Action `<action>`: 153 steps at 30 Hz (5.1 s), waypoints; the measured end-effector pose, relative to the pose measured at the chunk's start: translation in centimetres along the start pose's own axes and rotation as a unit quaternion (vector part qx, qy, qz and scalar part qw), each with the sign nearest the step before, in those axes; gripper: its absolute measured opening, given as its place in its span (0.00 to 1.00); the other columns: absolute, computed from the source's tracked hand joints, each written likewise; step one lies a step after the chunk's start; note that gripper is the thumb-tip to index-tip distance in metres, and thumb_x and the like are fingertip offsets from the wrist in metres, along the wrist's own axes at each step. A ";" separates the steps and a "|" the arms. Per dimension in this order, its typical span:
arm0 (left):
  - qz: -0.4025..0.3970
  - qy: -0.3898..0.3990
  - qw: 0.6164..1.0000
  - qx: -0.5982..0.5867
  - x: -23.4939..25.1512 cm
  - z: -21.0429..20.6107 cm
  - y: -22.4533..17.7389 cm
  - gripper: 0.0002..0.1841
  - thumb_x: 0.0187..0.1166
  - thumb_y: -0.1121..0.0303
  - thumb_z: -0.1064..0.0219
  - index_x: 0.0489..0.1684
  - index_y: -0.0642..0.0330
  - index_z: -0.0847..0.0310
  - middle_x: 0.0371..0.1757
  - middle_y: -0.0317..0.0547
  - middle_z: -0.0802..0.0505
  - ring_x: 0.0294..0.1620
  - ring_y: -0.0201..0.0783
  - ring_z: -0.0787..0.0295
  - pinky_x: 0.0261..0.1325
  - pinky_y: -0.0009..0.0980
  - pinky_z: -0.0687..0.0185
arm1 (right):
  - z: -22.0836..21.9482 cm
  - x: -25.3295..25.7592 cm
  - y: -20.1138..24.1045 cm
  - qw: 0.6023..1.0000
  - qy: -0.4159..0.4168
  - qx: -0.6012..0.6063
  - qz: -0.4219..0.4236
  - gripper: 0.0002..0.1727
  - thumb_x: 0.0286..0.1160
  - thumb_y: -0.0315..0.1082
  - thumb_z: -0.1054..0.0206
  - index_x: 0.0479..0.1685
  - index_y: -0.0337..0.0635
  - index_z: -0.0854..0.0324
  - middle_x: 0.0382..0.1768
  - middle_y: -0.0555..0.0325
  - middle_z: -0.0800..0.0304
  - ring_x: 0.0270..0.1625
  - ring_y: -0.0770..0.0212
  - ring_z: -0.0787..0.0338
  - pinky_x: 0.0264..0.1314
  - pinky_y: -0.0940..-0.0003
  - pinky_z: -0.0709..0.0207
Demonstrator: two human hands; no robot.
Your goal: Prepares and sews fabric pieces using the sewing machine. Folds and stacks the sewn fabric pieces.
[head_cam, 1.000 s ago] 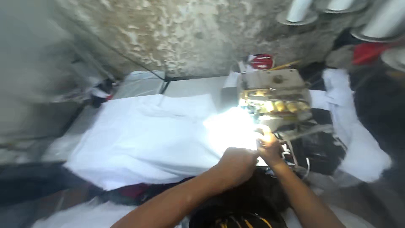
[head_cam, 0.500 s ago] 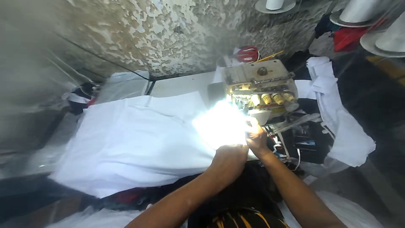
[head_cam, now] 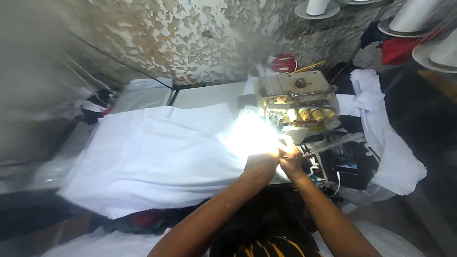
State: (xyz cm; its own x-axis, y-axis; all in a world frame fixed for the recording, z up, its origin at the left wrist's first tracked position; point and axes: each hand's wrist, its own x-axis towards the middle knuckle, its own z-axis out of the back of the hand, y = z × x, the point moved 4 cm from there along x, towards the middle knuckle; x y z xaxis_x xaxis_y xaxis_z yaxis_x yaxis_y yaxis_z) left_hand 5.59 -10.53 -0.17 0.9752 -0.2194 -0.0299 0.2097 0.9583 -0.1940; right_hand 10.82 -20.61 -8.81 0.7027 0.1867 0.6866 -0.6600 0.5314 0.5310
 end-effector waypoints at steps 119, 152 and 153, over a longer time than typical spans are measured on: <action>-0.275 0.098 0.952 -0.093 -1.3 13.4 4.4 0.18 0.84 0.57 0.36 0.22 0.56 0.14 0.20 0.35 0.17 0.23 0.30 0.21 0.28 0.31 0.29 | 1.0 0.4 0.8 0.853 0.275 0.363 -0.256 0.03 0.73 0.21 0.30 0.38 0.34 0.11 0.28 0.66 0.11 0.24 0.82 0.21 0.29 0.86 0.25; -0.046 0.283 0.952 -0.104 6.6 6.2 8.7 0.14 0.79 0.65 0.27 0.28 0.68 0.15 0.24 0.44 0.16 0.26 0.35 0.22 0.36 0.37 0.24 | 0.7 1.6 0.2 0.869 0.269 0.347 -0.227 0.06 0.78 0.21 0.34 0.36 0.34 0.13 0.28 0.64 0.15 0.23 0.81 0.24 0.28 0.85 0.26; -0.034 0.283 0.954 -0.096 6.7 6.5 9.0 0.14 0.80 0.65 0.27 0.30 0.69 0.15 0.25 0.45 0.16 0.27 0.36 0.22 0.37 0.38 0.24 | 0.6 1.7 0.1 0.866 0.267 0.357 -0.226 0.06 0.78 0.20 0.35 0.38 0.33 0.12 0.30 0.64 0.14 0.23 0.81 0.23 0.29 0.85 0.25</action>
State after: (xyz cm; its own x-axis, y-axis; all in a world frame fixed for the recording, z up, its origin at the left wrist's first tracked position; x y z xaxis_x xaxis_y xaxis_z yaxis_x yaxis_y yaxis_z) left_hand 14.49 -2.22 4.21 0.7533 -0.3953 -0.5256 0.2009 0.8993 -0.3884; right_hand 11.81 -20.72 -7.34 0.8292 0.5495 0.1024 -0.1477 0.0388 0.9883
